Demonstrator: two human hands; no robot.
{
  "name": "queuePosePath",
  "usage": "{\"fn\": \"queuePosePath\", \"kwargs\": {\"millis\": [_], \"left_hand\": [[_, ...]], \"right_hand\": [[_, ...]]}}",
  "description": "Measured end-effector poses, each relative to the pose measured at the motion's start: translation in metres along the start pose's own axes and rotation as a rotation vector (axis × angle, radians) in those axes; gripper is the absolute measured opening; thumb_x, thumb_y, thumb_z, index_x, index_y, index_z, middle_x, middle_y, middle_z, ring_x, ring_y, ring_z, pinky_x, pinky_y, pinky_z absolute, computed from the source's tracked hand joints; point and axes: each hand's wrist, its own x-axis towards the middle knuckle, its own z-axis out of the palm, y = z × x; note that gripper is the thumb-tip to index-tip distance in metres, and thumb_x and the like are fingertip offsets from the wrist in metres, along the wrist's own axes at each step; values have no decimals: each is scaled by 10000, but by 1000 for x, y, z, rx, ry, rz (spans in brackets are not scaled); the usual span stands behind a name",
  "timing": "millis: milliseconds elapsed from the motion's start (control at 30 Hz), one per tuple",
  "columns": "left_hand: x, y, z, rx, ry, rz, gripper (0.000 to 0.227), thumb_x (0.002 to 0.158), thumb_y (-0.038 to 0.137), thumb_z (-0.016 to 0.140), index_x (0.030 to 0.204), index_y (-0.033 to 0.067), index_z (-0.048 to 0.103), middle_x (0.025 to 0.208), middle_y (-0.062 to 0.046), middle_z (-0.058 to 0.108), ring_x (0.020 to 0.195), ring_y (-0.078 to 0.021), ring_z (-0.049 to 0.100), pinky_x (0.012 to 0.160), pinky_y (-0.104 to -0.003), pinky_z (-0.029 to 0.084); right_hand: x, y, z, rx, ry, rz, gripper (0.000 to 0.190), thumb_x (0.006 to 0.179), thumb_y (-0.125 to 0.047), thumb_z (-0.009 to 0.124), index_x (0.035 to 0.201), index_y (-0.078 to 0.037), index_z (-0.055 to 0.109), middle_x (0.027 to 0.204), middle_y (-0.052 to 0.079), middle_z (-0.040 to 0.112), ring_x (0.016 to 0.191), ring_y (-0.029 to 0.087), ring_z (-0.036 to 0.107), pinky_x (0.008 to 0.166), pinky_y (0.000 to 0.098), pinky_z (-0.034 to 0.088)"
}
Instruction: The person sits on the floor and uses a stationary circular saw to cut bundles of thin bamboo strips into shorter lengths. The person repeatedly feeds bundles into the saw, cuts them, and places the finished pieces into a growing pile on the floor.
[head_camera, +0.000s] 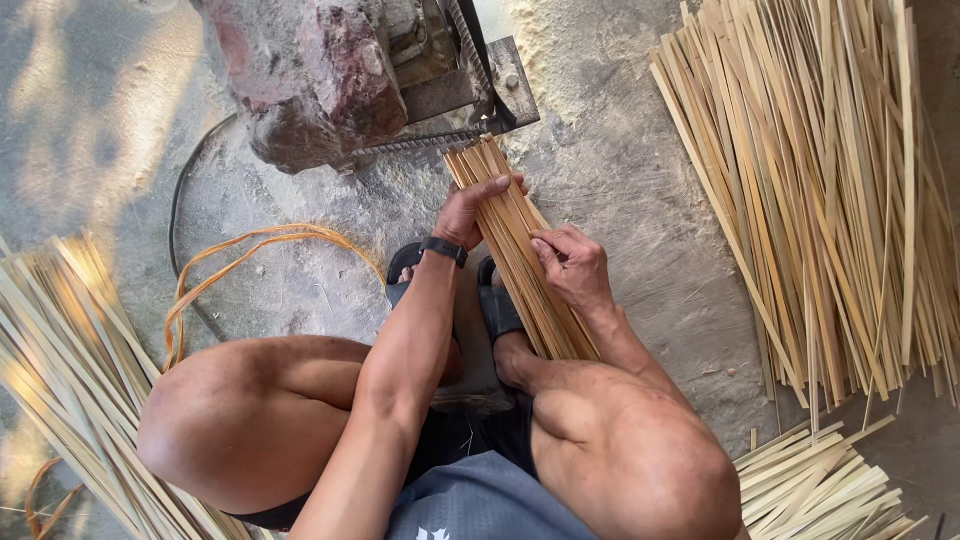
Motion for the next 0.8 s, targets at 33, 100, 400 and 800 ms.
{"fn": "queuePosePath", "kwargs": {"millis": [33, 100, 400, 800], "left_hand": [[0, 0, 2, 20, 21, 32, 475, 891, 240, 779, 1242, -60, 666, 1131, -175, 724, 1085, -292, 707, 974, -447, 596], [-1, -1, 4, 54, 70, 99, 435, 899, 206, 794, 1209, -69, 659, 1103, -192, 710, 1066, -313, 705, 946, -490, 607], [6, -12, -32, -130, 44, 95, 641, 864, 153, 751, 1439, 30, 494, 1106, -152, 684, 1021, -317, 701, 908, -504, 590], [1, -11, -45, -221, -154, 23, 738, 791, 202, 765, 1433, -56, 509, 1425, -198, 627, 1311, -314, 613, 1154, -428, 484]], "right_hand": [[-1, -1, 1, 6, 5, -10, 165, 937, -130, 756, 1061, -21, 771, 983, 128, 753, 768, 235, 736, 641, 342, 604], [-3, -1, 4, 30, 26, -12, 178, 945, -148, 752, 1066, -18, 762, 977, 132, 751, 773, 227, 736, 643, 334, 606], [9, 45, 10, -47, 79, 123, 286, 1006, -168, 668, 1259, -42, 710, 725, 155, 684, 600, 213, 626, 530, 344, 507], [69, 73, 72, -281, 17, -109, 276, 1031, -71, 633, 1266, 64, 686, 810, 157, 748, 531, 146, 665, 409, 254, 532]]}}
